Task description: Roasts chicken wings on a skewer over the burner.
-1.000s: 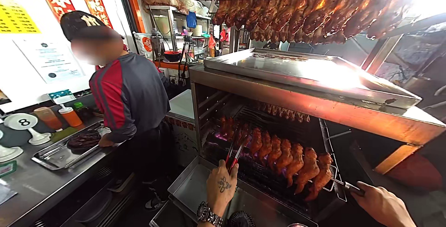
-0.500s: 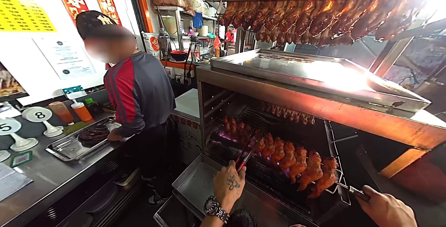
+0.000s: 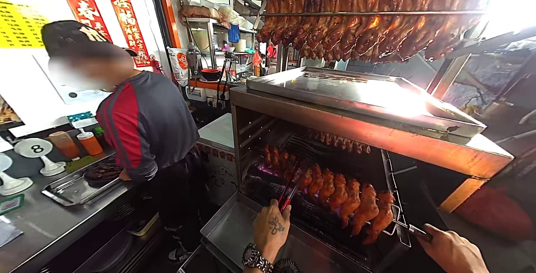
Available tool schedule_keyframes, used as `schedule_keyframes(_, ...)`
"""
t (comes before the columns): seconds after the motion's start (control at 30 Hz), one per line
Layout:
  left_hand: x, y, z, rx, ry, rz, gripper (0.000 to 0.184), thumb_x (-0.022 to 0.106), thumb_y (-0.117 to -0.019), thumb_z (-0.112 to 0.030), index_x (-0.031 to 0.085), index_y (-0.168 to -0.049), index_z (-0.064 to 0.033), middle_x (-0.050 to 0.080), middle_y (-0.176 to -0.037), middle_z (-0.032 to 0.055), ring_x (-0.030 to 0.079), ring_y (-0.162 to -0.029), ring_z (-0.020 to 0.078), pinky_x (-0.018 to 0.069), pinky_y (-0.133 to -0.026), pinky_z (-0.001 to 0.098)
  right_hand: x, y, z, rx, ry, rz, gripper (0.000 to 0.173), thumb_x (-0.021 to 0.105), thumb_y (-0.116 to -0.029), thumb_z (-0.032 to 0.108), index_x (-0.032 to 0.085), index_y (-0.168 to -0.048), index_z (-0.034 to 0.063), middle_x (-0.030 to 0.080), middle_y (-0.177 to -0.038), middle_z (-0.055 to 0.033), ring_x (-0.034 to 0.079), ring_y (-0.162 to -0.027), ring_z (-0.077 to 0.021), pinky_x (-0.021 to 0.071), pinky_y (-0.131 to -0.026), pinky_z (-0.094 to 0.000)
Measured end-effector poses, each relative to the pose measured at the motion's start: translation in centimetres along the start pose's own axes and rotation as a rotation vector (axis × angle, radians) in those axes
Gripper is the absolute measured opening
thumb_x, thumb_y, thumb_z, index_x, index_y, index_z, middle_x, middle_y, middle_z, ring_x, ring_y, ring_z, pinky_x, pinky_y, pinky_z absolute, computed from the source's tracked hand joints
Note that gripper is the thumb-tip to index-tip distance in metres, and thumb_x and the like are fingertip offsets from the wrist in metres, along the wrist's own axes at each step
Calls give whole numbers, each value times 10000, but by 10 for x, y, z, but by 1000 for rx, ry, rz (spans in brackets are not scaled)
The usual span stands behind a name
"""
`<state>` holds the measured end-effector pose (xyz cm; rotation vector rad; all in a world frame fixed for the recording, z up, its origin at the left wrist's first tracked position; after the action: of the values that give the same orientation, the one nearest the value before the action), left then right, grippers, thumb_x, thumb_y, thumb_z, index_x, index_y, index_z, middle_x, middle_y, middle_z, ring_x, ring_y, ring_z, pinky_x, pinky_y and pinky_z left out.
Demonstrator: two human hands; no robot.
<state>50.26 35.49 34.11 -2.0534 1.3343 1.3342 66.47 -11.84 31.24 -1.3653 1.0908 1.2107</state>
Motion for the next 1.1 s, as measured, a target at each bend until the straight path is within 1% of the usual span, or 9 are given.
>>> schedule_keyframes(0.1, 1, 11, -15, 35, -62, -5, 568, 425, -1055, -540, 614, -1307, -67, 728, -1112, 148, 709, -1074, 321, 565, -908, 503, 4, -2, -3, 7, 12, -18, 317, 669, -879, 435, 708, -915, 122, 721, -857, -216, 713, -867, -449, 525, -681, -635)
schedule_keyframes(0.27, -8, -4, 4, -12, -66, -18, 588, 428, -1045, -579, 628, -1300, -88, 728, -1125, 146, 703, -1099, 317, 563, -916, 509, 4, -5, -2, -2, 14, -11, 322, 663, -876, 446, 705, -900, 128, 723, -858, -207, 714, -870, -448, 525, -676, -632)
schedule_keyframes(0.47, -6, 2, -7, -19, -61, 10, 617, 427, -1045, -584, 598, -1327, -62, 718, -1149, 149, 698, -1112, 313, 564, -921, 498, 4, -7, -3, -4, 6, 13, 310, 666, -892, 438, 706, -897, 131, 725, -865, -201, 714, -892, -438, 525, -705, -633)
schedule_keyframes(0.57, -2, 3, 7, -20, 10, 13, 640, 453, -1028, -609, 597, -1311, -54, 722, -1109, 149, 706, -1083, 312, 568, -912, 507, 5, -11, -4, -4, -7, 40, 315, 665, -889, 439, 699, -878, 126, 723, -872, -202, 710, -904, -440, 522, -708, -639)
schedule_keyframes(0.67, 20, 21, 42, -7, 112, 14, 625, 502, -1018, -583, 618, -1294, -34, 731, -1034, 167, 717, -1018, 341, 572, -885, 536, 8, -13, -5, -13, -46, 82, 325, 671, -886, 441, 704, -869, 118, 722, -887, -211, 704, -920, -452, 518, -713, -656)
schedule_keyframes(0.73, 40, 33, 69, 8, 132, 25, 624, 525, -1012, -564, 644, -1247, 2, 734, -971, 198, 725, -968, 377, 572, -853, 570, 10, -17, -9, -17, -60, 91, 331, 679, -879, 450, 702, -853, 122, 718, -882, -212, 701, -915, -455, 517, -708, -662)
schedule_keyframes(0.83, 68, 39, 95, -23, 75, 104, 650, 508, -1006, -586, 640, -1239, 7, 737, -991, 211, 726, -995, 385, 568, -867, 577, 14, -20, -13, -15, -63, 90, 323, 686, -867, 449, 696, -832, 128, 714, -867, -208, 699, -905, -451, 511, -696, -664)
schedule_keyframes(1.0, 72, 31, 85, -42, 80, 97, 612, 501, -1016, -576, 637, -1265, -34, 740, -1017, 190, 724, -1011, 368, 571, -866, 556, 4, -15, -8, -20, -83, 164, 364, 671, -887, 440, 718, -922, 81, 714, -950, -263, 681, -965, -504, 497, -740, -714)
schedule_keyframes(1.1, 65, 28, 83, -67, 65, 102, 595, 493, -1025, -571, 642, -1275, -52, 741, -1053, 181, 718, -1045, 358, 567, -886, 547, 5, -16, -9, -23, -71, 171, 383, 660, -886, 453, 714, -924, 77, 711, -955, -267, 681, -967, -503, 500, -733, -711)
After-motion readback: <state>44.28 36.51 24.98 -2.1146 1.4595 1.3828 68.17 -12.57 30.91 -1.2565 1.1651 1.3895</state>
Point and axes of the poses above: each hand's wrist, its own y-axis away from the middle knuckle, its own x-axis out of the palm, z = x × y, the point moved 7 cm from there along -y, towards the middle knuckle
